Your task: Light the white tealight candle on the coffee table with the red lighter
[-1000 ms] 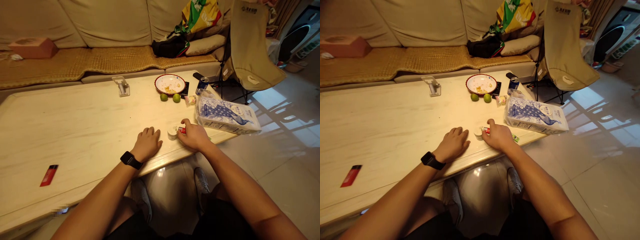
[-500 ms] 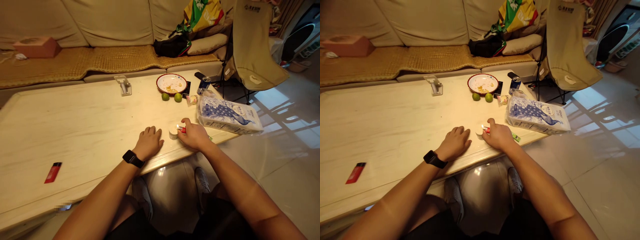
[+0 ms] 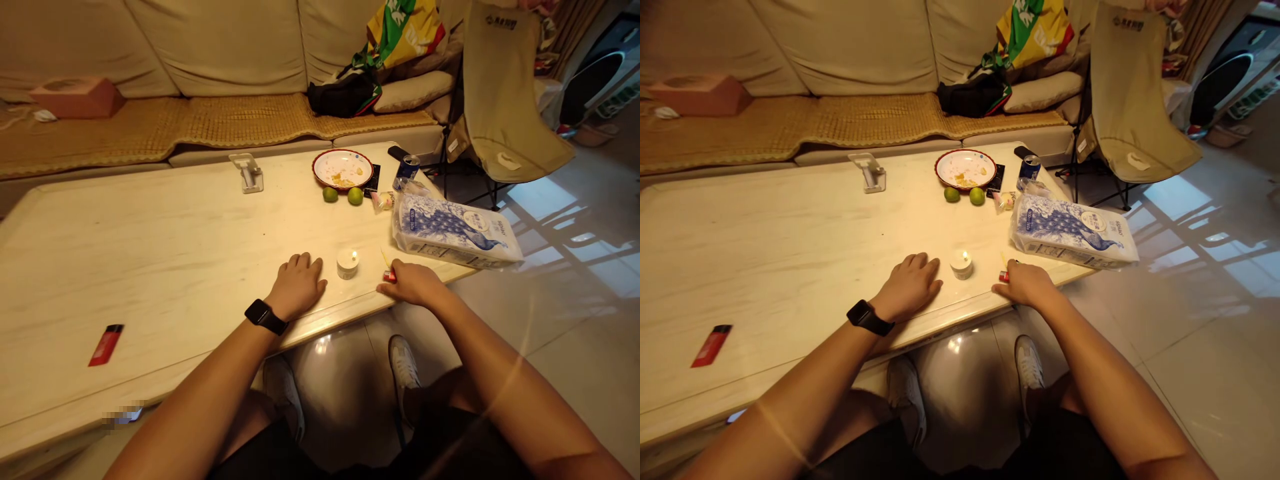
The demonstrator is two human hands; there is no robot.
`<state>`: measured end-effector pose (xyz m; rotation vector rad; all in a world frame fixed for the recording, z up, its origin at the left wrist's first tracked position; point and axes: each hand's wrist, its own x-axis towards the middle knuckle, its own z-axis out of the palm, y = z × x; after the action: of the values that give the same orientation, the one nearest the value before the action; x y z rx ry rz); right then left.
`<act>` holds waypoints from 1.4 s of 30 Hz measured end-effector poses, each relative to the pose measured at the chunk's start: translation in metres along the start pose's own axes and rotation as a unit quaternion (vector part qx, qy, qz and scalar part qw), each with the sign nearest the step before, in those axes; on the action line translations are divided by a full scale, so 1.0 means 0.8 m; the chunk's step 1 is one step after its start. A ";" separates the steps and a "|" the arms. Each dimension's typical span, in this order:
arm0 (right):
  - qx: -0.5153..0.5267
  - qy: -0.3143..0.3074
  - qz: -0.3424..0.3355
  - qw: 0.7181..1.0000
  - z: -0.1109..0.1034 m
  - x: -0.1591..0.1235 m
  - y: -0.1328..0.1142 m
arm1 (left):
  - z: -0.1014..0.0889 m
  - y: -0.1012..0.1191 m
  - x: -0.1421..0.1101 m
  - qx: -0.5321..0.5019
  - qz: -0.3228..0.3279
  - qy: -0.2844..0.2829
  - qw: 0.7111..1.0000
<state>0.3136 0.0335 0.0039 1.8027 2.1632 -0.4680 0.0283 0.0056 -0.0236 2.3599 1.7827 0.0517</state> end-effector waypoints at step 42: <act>0.026 0.128 0.006 0.991 -0.013 -0.012 -0.022 | 0.002 -0.002 0.001 0.015 0.008 0.007 1.000</act>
<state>0.2980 0.0262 0.0185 1.9995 2.3237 -0.3079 0.0274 0.0061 -0.0258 2.4011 1.7823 0.0441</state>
